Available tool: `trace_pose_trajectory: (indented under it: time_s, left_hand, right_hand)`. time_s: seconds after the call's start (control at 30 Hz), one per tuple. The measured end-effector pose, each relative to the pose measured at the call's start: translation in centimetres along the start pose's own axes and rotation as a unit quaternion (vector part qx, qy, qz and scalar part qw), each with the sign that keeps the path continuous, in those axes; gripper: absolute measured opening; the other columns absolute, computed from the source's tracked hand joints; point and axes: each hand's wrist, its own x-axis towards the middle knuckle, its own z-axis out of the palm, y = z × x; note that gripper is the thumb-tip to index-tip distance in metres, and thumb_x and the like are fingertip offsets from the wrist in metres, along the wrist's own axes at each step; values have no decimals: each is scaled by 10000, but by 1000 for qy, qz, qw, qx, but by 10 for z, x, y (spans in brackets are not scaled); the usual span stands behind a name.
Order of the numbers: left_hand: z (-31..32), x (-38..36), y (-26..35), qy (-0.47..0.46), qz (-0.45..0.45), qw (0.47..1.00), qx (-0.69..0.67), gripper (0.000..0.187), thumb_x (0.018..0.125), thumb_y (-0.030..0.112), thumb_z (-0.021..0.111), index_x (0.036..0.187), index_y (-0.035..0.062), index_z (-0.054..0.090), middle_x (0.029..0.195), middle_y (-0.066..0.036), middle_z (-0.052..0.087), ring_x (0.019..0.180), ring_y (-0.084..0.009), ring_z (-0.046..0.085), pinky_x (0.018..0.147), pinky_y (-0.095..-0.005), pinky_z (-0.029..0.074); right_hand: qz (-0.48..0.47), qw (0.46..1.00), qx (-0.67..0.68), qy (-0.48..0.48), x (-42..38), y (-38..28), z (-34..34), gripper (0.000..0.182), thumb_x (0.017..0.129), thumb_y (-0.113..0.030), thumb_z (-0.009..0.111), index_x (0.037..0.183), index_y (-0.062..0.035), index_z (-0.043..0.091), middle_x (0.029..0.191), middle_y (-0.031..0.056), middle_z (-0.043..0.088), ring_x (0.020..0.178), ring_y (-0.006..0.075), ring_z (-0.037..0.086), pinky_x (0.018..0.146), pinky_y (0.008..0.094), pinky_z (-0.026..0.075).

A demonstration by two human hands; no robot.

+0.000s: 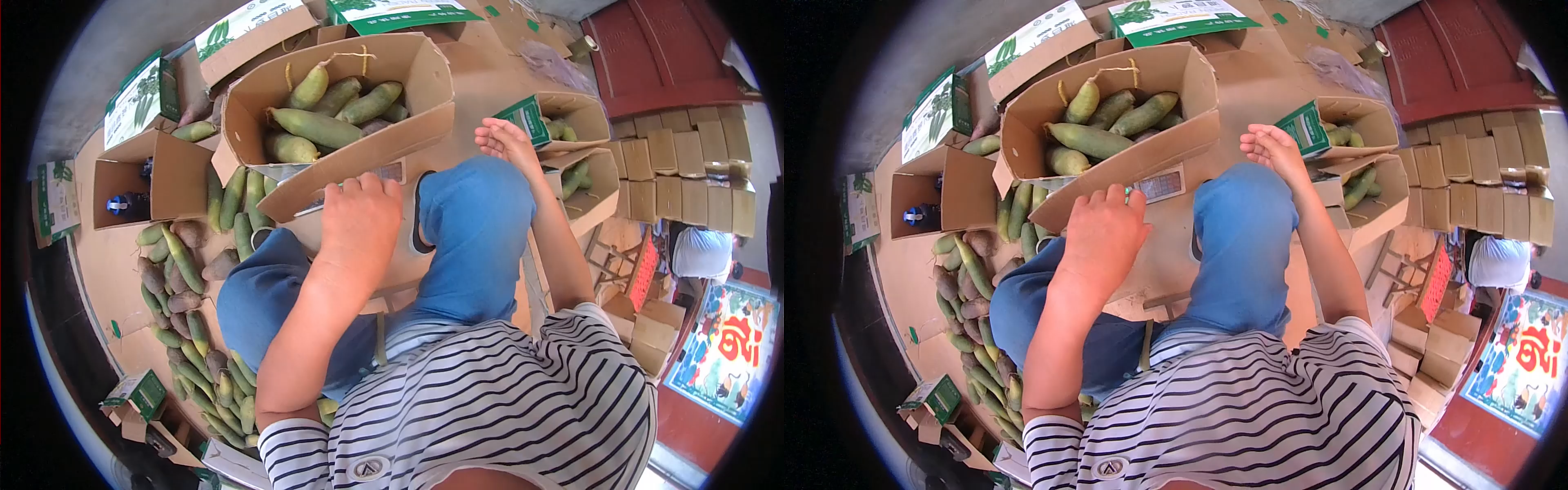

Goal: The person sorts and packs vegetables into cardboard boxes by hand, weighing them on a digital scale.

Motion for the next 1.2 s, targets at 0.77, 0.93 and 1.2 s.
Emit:
trace_pose_trajectory:
  time_s: [0.77, 0.93, 1.2]
  left_hand:
    - [18, 17, 3, -37, -49, 998, -27, 225, 781, 135, 605, 998, 90, 647, 965, -114, 630, 908, -251, 619, 696, -417, 441]
    - [6, 22, 0, -99, -74, 991, -46, 335, 790, 170, 635, 1108, 66, 624, 1038, -130, 624, 988, -296, 599, 808, -490, 413]
    - [13, 23, 5, -48, -69, 995, -50, 246, 775, 164, 642, 1010, 87, 646, 992, -107, 633, 953, -265, 618, 753, -432, 454]
  right_hand:
    - [-310, 818, -483, -37, -94, -63, 95, 186, 903, -121, 545, 1026, -2, 617, 986, 118, 633, 910, 197, 608, 835, 293, 454]
    - [-269, 836, -476, -40, -90, -62, 98, 196, 924, -126, 512, 1033, 5, 608, 976, 118, 628, 929, 207, 602, 851, 302, 446]
    - [-309, 793, -524, -24, -89, -62, 93, 193, 906, -144, 540, 1028, -13, 611, 975, 132, 629, 905, 261, 607, 819, 310, 457]
